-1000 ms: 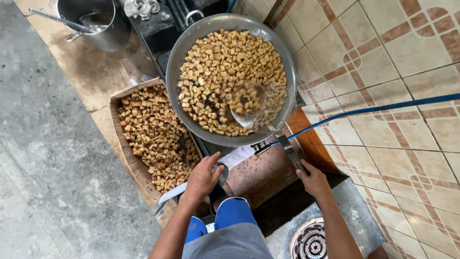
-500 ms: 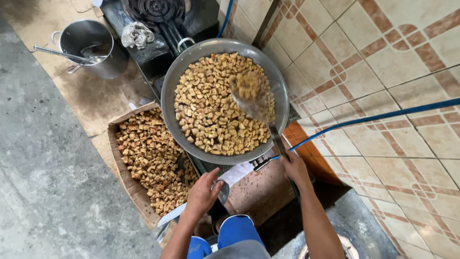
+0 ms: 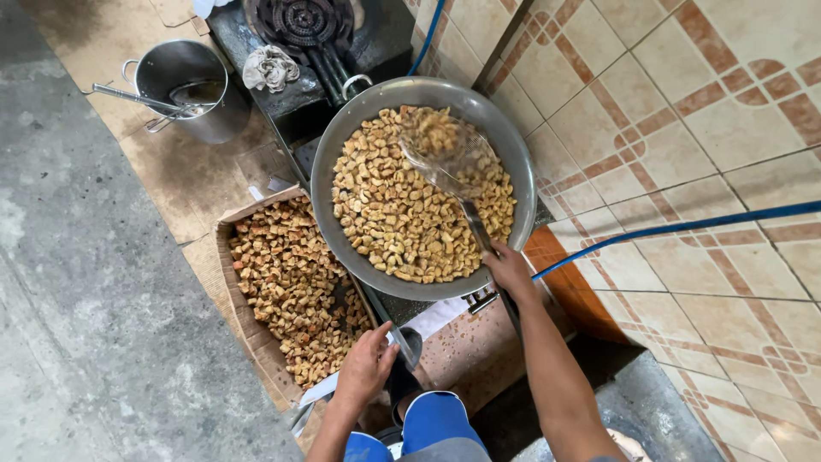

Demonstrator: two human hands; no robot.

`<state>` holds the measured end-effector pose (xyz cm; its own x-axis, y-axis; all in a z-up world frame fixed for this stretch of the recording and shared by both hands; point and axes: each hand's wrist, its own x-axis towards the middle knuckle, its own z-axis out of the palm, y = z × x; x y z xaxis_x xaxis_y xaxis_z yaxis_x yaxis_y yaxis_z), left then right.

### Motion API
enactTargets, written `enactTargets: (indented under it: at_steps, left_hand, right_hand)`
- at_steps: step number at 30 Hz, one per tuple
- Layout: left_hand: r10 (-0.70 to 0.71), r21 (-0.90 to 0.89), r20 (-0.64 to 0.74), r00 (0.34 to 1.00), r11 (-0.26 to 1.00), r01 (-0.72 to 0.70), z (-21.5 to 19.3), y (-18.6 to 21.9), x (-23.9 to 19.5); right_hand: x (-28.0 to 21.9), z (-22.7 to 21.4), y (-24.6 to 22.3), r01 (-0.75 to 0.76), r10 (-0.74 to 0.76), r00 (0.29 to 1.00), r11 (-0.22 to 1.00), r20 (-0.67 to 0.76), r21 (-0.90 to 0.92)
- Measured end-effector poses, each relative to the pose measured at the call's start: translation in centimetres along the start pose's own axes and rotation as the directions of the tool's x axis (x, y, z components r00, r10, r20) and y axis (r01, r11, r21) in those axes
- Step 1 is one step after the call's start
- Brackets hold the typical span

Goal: The person uses a mesh skimmer to lift fried food pieces out of a wok of oil and transfers them into a cardboard box.

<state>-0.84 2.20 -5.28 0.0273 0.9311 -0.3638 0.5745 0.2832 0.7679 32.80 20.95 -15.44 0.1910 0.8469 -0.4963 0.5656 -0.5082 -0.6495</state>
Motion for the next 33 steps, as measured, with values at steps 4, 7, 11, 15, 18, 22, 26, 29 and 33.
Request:
enactTargets:
  at_steps: [4, 7, 11, 15, 18, 22, 26, 29, 33]
  left_hand:
    - [0.092, -0.028, -0.036, 0.995, 0.995, -0.093, -0.7, -0.1, 0.1]
    - [0.090, -0.023, -0.022, 0.996, 0.996, -0.090, -2.4, 0.8, 0.6]
    - [0.075, -0.036, -0.028, 0.997, 0.996, -0.076, -4.6, 0.6, 0.4]
    - [0.078, -0.003, -0.033, 0.996, 0.997, -0.078, -5.0, -0.9, -0.5]
    - [0.152, 0.001, -0.068, 0.986, 0.988, -0.152, -5.0, -2.0, -1.4]
    - [0.074, -0.013, -0.021, 0.997, 0.997, -0.074, -5.7, -2.7, -2.9]
    - [0.104, 0.019, 0.002, 0.995, 0.994, -0.104, -7.0, -2.2, -3.3]
    - [0.106, 0.028, 0.023, 0.994, 0.994, -0.107, -7.6, -1.5, -3.4]
    - [0.210, 0.004, -0.019, 0.978, 0.978, -0.209, -7.3, -1.3, -3.3]
  right_hand:
    - [0.2, 2.1, -2.8, 0.036, -0.035, 0.999, 0.999, 0.035, -0.024]
    - [-0.7, 0.4, -3.7, 0.051, -0.047, 0.998, 0.987, 0.028, -0.154]
    - [-4.3, 1.1, -3.8, 0.024, -0.016, 0.998, 0.989, 0.055, -0.146]
    - [-4.1, 4.5, -5.2, 0.045, -0.026, 0.996, 0.969, 0.082, -0.242]
    - [-4.1, 4.5, -6.4, 0.138, -0.130, 0.990, 0.918, 0.047, -0.371]
    - [-7.6, 2.1, -7.0, 0.033, -0.019, 0.999, 0.862, 0.033, -0.507]
    - [-12.0, 2.9, -4.5, 0.123, -0.071, 0.992, 0.778, 0.109, -0.616]
    - [-12.2, 5.3, -5.0, 0.007, 0.088, 0.989, 0.786, 0.123, -0.618]
    - [-13.3, 3.3, -7.4, 0.028, 0.032, 0.996, 0.770, 0.083, -0.637]
